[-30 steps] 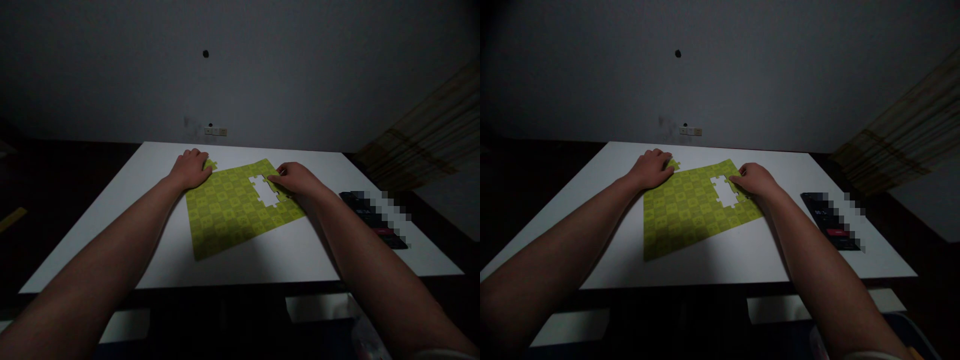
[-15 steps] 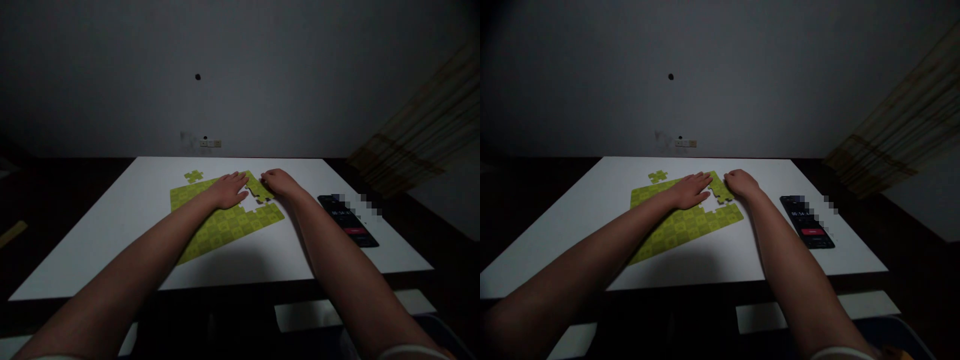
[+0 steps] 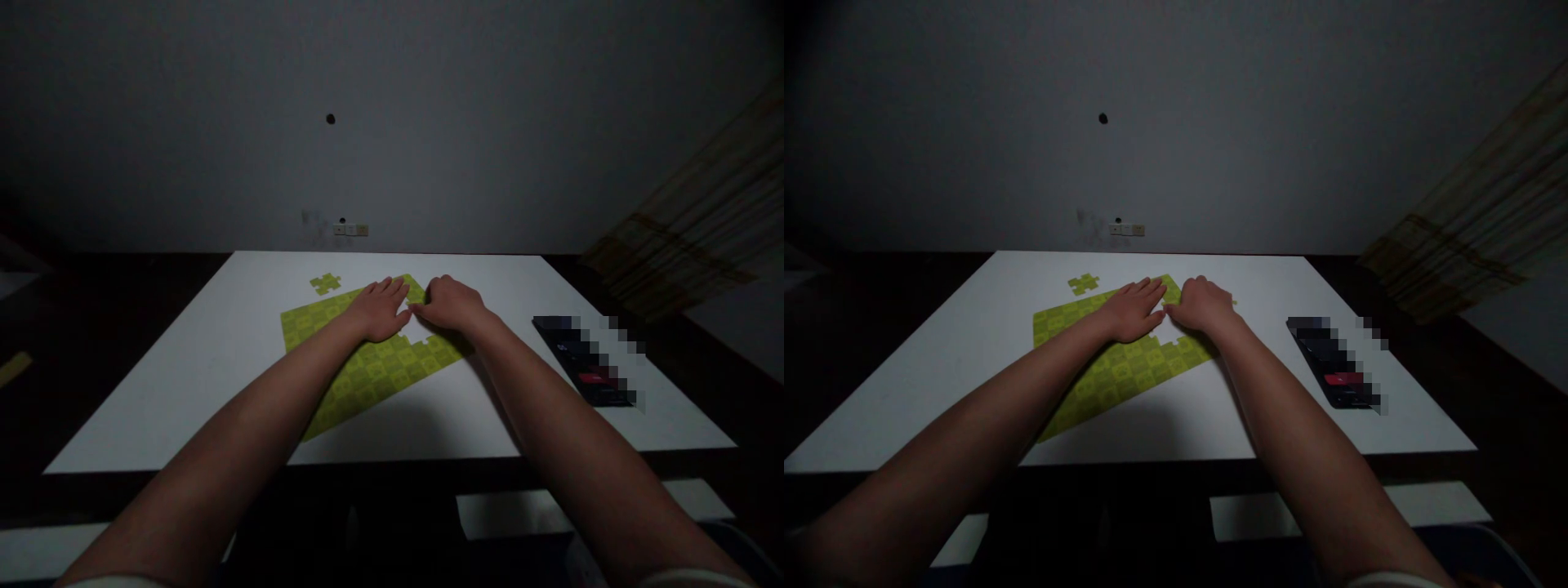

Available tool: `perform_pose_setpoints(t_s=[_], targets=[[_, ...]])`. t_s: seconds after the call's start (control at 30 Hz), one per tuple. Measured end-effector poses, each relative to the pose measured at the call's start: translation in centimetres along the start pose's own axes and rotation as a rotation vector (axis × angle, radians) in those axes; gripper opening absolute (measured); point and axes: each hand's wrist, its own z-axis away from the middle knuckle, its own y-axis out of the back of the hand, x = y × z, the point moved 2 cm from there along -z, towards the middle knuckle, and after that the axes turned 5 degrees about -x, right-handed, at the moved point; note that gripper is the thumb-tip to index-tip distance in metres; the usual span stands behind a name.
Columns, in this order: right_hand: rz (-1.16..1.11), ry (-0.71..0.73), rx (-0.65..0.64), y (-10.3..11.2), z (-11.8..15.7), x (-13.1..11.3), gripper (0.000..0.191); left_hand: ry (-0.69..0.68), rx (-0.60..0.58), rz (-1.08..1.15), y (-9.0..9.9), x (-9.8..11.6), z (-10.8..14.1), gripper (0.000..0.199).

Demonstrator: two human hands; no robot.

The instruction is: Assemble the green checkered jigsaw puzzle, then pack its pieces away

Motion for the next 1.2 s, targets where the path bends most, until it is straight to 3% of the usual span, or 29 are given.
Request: perform_pose_setpoints(t_s=[0.37, 0.57, 0.73, 0.97, 1.2], targets=[[-0.108, -0.053, -0.013, -0.5, -0.8, 0.5, 0.052, 0.014, -0.011, 0.022, 0.6, 0.6, 0.4, 0.086], [-0.219, -0.038, 0.056, -0.9, -1.0, 0.3, 0.069, 0.03, -0.015, 0.013, 0.8, 1.0, 0.6, 0.085], [-0.095, 0.011, 0.128, -0.2, 0.0, -0.9, 0.073, 0.046, -0.004, 0.013, 0.9, 1.1, 0.8, 0.084], [0.157, 0.091, 0.104, 1.2, 1.9, -3.2, 0.037, 0.035, 0.004, 0.031, 1.0, 1.2, 0.8, 0.084], [0.194, -0.012, 0.005, 0.9, 2.4, -3.8, 0.05, 0.048, -0.017, 0.037, 1.2, 1.3, 1.0, 0.087]])
